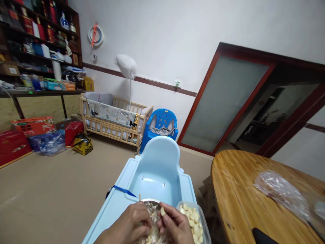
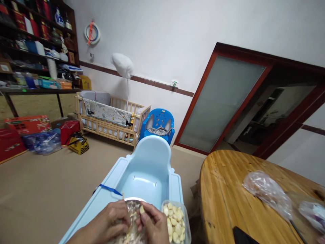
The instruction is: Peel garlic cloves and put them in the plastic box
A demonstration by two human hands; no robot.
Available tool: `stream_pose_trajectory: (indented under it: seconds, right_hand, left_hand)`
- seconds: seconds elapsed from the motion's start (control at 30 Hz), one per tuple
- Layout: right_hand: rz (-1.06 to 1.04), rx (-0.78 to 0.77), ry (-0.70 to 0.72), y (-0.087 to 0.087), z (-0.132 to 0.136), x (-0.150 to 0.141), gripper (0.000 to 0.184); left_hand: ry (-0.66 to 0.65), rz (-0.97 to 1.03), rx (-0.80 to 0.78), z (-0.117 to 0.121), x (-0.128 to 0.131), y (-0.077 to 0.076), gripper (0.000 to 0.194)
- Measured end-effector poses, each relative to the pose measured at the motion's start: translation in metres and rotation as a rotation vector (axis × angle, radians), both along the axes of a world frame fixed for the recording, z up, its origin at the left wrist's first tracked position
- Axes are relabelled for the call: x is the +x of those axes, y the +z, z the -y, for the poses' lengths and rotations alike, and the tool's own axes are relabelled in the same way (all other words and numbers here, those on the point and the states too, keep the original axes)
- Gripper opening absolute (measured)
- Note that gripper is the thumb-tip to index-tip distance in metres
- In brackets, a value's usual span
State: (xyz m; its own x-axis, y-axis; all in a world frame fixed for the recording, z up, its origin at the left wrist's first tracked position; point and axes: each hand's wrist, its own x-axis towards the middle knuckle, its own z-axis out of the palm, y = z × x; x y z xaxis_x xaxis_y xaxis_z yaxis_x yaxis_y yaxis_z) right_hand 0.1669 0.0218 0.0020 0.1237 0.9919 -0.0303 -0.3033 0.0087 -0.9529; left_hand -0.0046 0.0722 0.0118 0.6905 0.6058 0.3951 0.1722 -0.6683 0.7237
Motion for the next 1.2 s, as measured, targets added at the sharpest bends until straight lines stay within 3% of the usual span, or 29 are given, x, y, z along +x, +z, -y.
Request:
stream_pose_trajectory:
  seconds: [0.17,0.27,0.4,0.57,0.63,0.8,1.0,1.1,1.2]
  right_hand:
    - [0.272,0.163,-0.065,-0.005,0.000,0.000,0.029]
    - [0.400,0.289,-0.136,-0.011,-0.001,-0.002,0.026]
    - [0.569,0.409,-0.147,-0.016,-0.002,-0.004,0.018]
    - [0.738,0.466,-0.067,-0.010,0.000,-0.005,0.012]
    - [0.752,0.471,-0.099,-0.006,0.002,-0.006,0.014]
    - [0.775,0.417,-0.295,0.011,0.009,0.002,0.019]
    - [1.048,0.256,-0.517,0.024,0.023,0.060,0.028]
    - [1.218,0.138,-0.525,0.022,0.028,0.084,0.033]
    - [1.336,0.010,-0.427,0.018,0.028,0.095,0.034]
  left_hand:
    - [0.023,-0.005,0.005,0.003,-0.003,0.011,0.021]
    - [0.114,0.044,0.019,0.003,-0.002,0.007,0.016]
    - [0.130,0.112,0.068,0.003,0.000,-0.002,0.011]
    - [0.148,0.161,0.139,0.006,0.002,-0.003,0.013]
    - [0.156,0.175,0.153,0.006,0.003,-0.002,0.015]
    - [0.175,0.144,0.117,0.003,0.000,-0.001,0.017]
    - [0.023,0.007,0.129,0.001,-0.003,-0.005,0.027]
    - [0.018,-0.075,0.186,0.003,-0.001,-0.007,0.037]
    - [0.034,-0.142,0.184,0.006,0.001,-0.008,0.034]
